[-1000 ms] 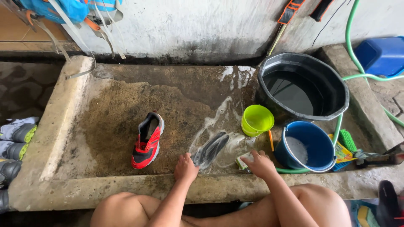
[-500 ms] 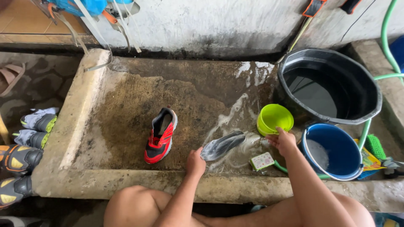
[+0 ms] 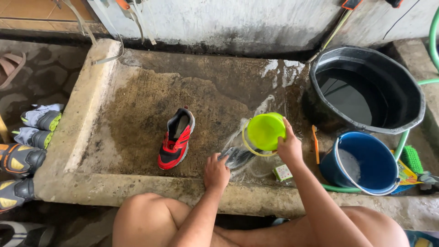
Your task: Washing a pair of sneakers and their insoles by hand using a brush and soapy water
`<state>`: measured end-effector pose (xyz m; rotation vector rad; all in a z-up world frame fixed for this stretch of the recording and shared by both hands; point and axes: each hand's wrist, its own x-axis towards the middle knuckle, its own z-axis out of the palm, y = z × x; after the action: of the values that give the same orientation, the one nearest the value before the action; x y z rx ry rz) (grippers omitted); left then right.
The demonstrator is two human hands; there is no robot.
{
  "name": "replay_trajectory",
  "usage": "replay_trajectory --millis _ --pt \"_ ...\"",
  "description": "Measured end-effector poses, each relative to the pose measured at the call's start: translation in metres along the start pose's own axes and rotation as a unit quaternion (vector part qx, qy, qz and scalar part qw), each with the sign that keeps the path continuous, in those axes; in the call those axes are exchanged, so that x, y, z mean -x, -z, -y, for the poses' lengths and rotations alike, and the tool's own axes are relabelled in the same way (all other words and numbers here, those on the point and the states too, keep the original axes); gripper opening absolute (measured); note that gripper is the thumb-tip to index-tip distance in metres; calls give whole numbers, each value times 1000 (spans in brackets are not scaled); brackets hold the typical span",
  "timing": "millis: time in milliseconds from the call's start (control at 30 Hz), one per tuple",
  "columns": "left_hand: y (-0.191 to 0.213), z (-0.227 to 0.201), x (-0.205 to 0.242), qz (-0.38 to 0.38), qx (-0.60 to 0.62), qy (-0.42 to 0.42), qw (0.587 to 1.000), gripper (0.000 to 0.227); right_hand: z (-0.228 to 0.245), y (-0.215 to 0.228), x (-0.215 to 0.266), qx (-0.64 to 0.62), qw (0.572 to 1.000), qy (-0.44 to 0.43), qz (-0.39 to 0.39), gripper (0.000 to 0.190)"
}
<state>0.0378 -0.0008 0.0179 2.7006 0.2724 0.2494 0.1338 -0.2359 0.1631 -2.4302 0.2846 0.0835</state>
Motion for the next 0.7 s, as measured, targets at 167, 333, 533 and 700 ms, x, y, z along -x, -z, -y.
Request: replay_trajectory --millis 167,333,533,700 --pt "22 -9 0 66 23 18 997 40 -10 -4 0 -19 999 -41 0 71" --pt "-1 -3 -4 61 35 51 996 42 -17 5 1 -35 996 -62 -51 73" --pt "2 -6 -4 38 24 55 997 40 -17 10 6 73 994 16 -75 77" --pt "11 -14 0 -67 47 -84 993 18 -30 2 -1 95 990 40 -100 82"
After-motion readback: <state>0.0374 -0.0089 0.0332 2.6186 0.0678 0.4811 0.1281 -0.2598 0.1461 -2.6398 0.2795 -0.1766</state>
